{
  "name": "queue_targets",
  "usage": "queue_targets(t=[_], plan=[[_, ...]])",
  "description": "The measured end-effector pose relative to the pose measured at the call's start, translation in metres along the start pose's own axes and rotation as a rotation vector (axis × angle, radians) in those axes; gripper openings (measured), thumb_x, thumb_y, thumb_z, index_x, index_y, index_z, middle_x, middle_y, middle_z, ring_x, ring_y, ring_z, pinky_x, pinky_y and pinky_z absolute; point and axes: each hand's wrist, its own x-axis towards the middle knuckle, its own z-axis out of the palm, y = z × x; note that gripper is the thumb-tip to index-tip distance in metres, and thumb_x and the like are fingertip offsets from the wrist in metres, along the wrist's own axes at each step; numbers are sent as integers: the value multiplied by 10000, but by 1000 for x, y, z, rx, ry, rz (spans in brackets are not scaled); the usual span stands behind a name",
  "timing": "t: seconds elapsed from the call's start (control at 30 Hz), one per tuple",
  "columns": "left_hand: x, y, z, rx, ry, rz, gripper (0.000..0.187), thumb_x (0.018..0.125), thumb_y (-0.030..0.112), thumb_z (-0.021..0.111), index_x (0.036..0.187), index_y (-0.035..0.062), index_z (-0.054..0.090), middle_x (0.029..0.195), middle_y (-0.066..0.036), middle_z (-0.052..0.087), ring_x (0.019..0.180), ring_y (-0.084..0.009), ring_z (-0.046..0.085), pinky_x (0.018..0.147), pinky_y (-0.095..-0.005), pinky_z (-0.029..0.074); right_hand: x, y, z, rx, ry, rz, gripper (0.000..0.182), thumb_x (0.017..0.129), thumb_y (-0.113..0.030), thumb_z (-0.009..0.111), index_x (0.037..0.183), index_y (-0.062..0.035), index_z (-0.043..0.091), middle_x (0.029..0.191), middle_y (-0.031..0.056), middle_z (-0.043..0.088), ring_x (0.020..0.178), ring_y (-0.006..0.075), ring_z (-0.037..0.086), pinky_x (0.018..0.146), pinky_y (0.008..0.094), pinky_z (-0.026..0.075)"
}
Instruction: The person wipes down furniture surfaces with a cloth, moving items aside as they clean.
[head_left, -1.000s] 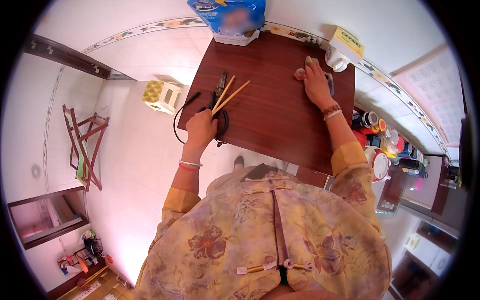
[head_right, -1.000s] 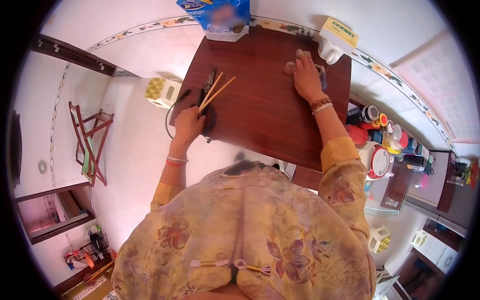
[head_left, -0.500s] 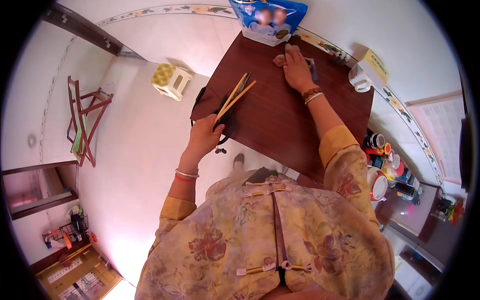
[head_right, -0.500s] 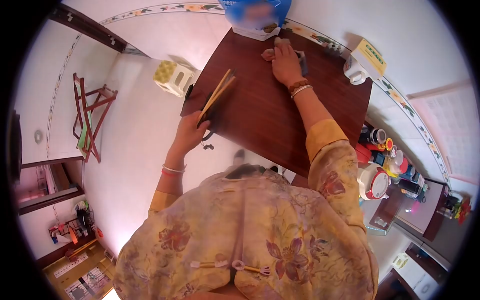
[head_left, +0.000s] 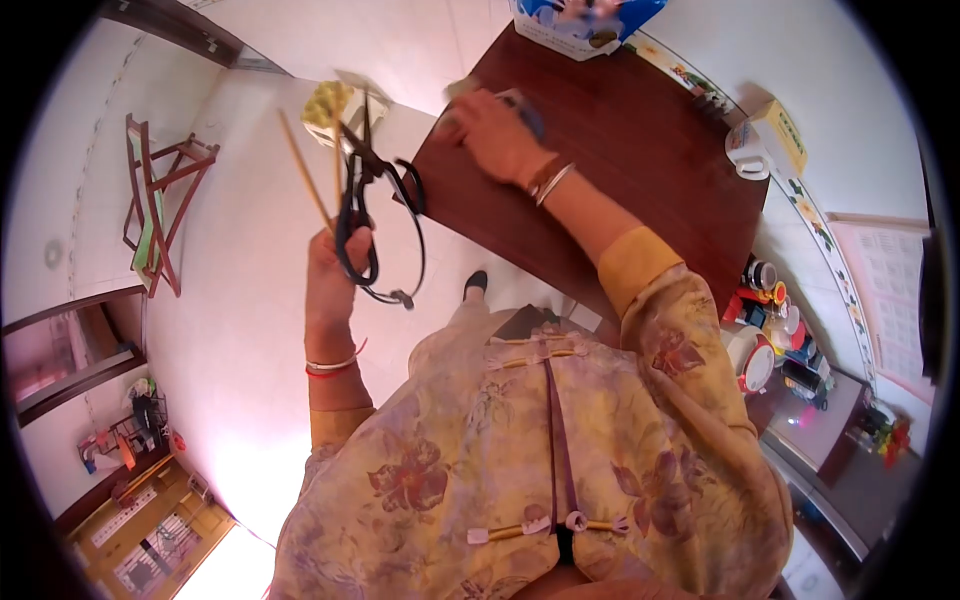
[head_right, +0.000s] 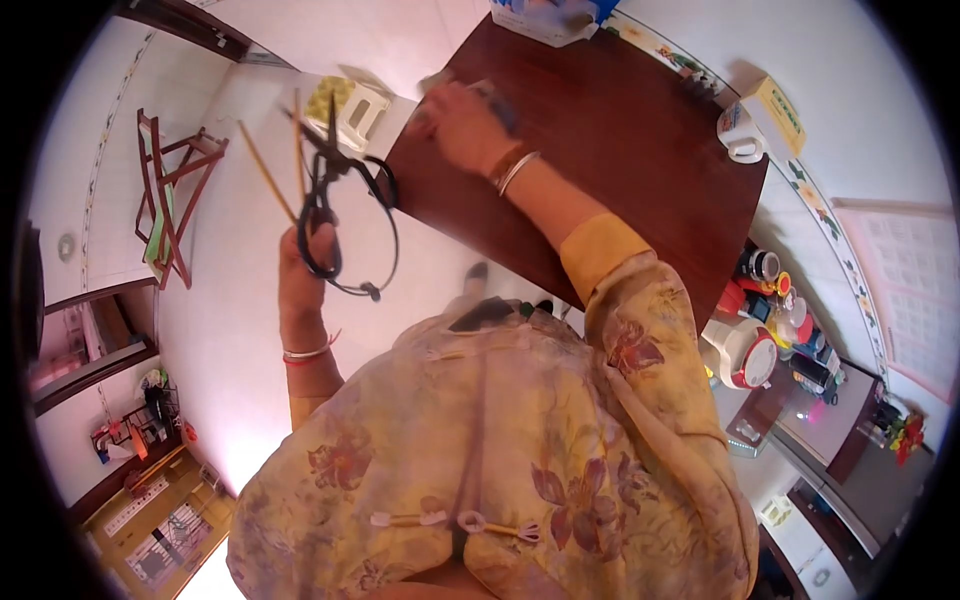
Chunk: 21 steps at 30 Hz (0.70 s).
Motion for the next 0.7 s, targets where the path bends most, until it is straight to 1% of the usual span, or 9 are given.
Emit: queue_targets(t=[0.1,0.17,0.2,0.27,0.37,0.43,0.57,0.63,0.7], plan=[[0,7,-14,20,37,39,191,916,244,659,946,58,622,650,110,440,528,1,347,469,-185,217,-27,-83,-37,284,-63,-132,271,812,-98,544,1055,-14,630,1172,119,559,1127,277,505,996,403,389],[0,8,-24,33,77,70,181,917,231,653,958,56,633,652,107,445,532,0,354,473,-187,222,-64,-100,-56,327,-86,-130,274,818,-99,544,1064,-12,627,1192,123,558,1154,288,501,1014,410,381],[-2,13,-26,2,101,70,173,919,221,645,953,52,637,653,104,448,537,-1,360,479,-188,227,-83,-99,-65,368,-100,-136,278,824,-100,544,1074,-10,623,1213,128,556,1181,299,497,1032,417,374],[-4,16,-35,22,129,69,148,922,193,627,948,47,637,651,102,435,544,-3,355,489,-188,229,-107,-77,-90,339,-256,111,297,836,-106,555,1114,-9,597,1276,155,533,1244,327,469,1071,428,353],[-4,12,-44,22,150,63,122,926,162,606,941,45,635,646,104,410,545,-6,338,495,-191,224,-141,-2,-107,14,-174,267,346,864,-86,527,1200,-4,545,1320,189,504,1270,356,445,1102,438,330],[-2,7,-49,16,167,44,116,926,155,599,940,45,634,644,104,401,545,-8,331,495,-194,219,-139,12,-99,-99,-147,375,356,863,-74,520,1210,-2,541,1319,194,503,1261,364,449,1103,443,327],[5,2,-49,-22,160,38,115,927,152,598,937,44,633,641,104,388,549,-10,317,497,-200,206,-110,-51,-52,2,-58,225,387,832,-44,524,1218,-11,539,1341,171,487,1294,353,410,1085,438,332],[8,0,-50,-39,142,39,119,924,159,604,938,44,633,645,103,389,554,-10,318,500,-200,206,-90,-100,-63,251,-142,43,360,820,-55,533,1177,-38,568,1335,138,493,1315,315,393,1093,409,331],[11,0,-52,-60,170,31,143,915,186,627,937,44,633,655,102,392,564,-10,323,507,-199,208,-85,-111,-88,333,-246,78,326,813,-54,535,1135,-48,583,1311,125,506,1292,303,410,1077,404,345]])
